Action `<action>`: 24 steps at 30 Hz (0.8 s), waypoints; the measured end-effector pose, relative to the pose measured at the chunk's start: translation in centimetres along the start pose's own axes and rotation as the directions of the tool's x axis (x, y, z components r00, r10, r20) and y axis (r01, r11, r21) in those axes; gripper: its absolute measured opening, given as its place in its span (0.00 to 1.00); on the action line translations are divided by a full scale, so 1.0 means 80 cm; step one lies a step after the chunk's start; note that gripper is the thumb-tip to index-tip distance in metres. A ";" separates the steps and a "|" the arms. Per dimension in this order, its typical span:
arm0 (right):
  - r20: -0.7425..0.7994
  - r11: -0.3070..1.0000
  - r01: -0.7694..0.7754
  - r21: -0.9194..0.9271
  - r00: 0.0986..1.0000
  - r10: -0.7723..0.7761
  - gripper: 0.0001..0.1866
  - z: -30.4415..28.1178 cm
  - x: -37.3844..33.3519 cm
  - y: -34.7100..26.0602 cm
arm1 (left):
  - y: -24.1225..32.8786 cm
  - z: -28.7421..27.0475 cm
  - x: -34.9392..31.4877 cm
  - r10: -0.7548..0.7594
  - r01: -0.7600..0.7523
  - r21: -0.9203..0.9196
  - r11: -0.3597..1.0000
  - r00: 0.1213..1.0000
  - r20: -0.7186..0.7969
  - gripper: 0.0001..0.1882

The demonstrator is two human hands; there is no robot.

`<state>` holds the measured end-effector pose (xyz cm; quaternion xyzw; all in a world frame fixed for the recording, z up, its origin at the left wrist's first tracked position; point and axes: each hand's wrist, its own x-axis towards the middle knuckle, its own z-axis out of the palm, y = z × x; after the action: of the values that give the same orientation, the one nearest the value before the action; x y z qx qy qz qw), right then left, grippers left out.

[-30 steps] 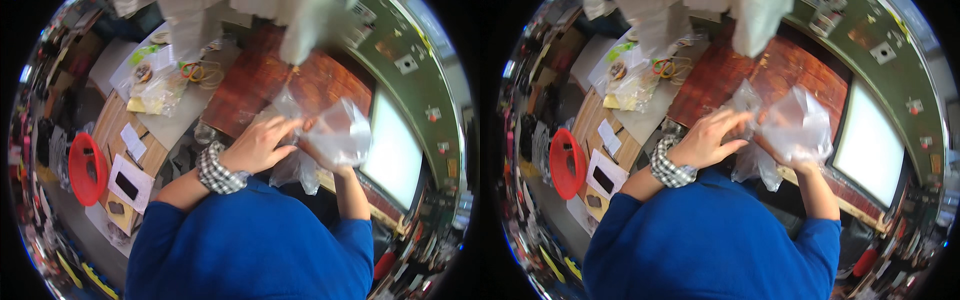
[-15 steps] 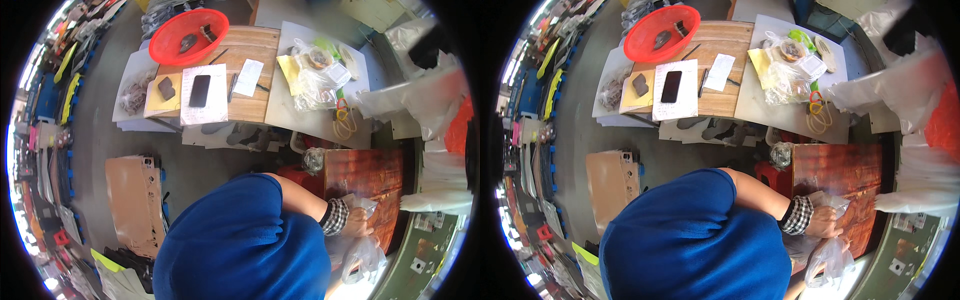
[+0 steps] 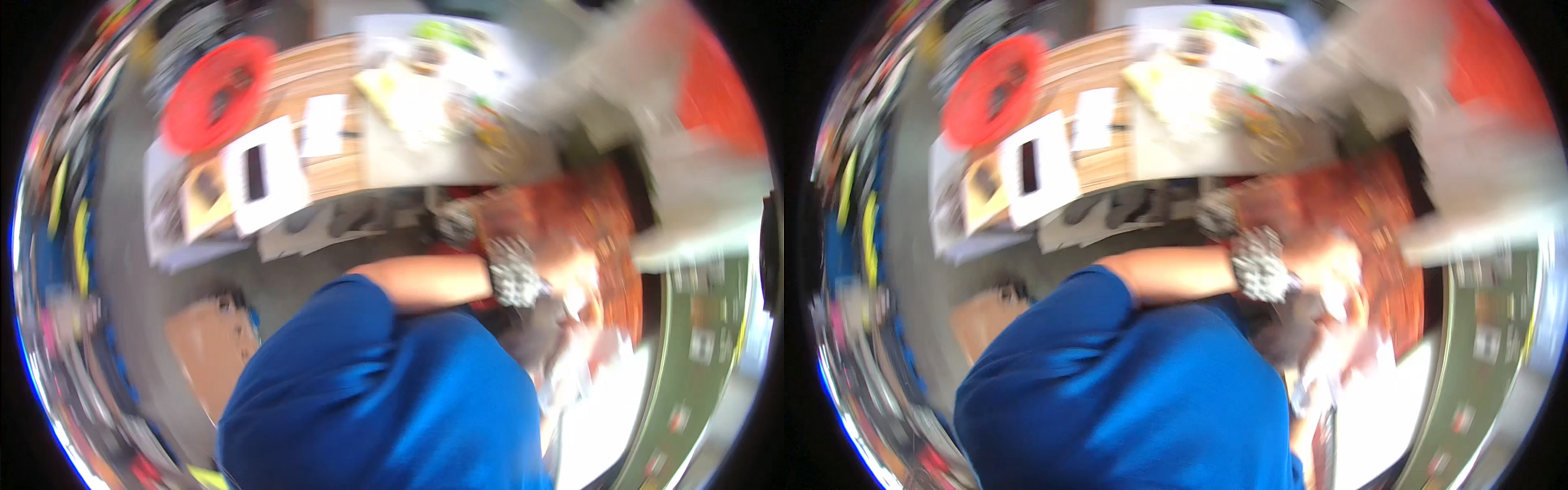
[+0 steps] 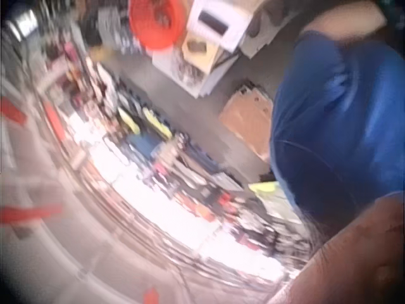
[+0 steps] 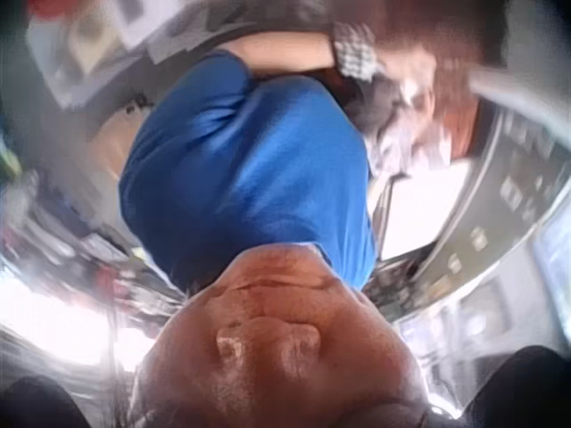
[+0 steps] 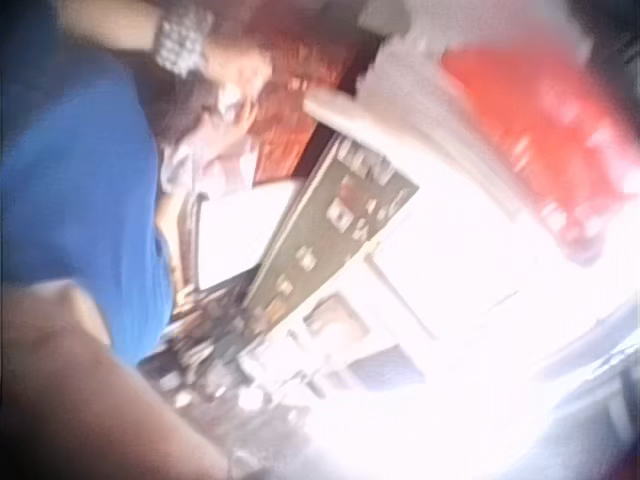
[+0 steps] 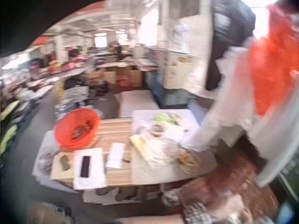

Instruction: The person operates a die-cutting press to cut shapes from a brown sheet, then removes the cut pieces and places them into a clear plastic bag. They write on the bag with a marker and set it aside with other packaged items.

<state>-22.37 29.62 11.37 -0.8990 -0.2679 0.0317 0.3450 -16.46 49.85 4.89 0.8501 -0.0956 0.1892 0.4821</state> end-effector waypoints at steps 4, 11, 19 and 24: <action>-0.040 0.999 -0.033 -0.021 0.999 0.032 0.15 0.012 -0.021 0.001 | -0.022 -0.023 0.019 -0.019 0.043 0.320 0.946 0.997 -0.080 0.10; -0.286 0.887 -0.011 -0.461 0.948 -0.137 0.10 -0.029 -0.019 -0.015 | 0.043 -0.045 0.035 0.069 -0.068 -0.050 0.996 0.998 0.013 0.12; -0.089 0.791 -0.092 0.605 0.979 0.181 0.18 -0.017 0.006 -0.036 | 0.111 -0.099 0.009 0.349 -0.287 -0.317 0.904 0.924 0.156 0.11; -0.207 0.940 0.232 0.250 0.961 -0.182 0.17 0.018 0.008 -0.031 | 0.135 -0.072 0.003 0.642 -0.476 -0.484 0.734 0.719 0.266 0.17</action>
<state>-23.31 32.29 11.93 -0.8090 -0.3218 -0.0501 0.4893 -21.31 49.19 16.09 0.6875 -0.4882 0.1208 0.5238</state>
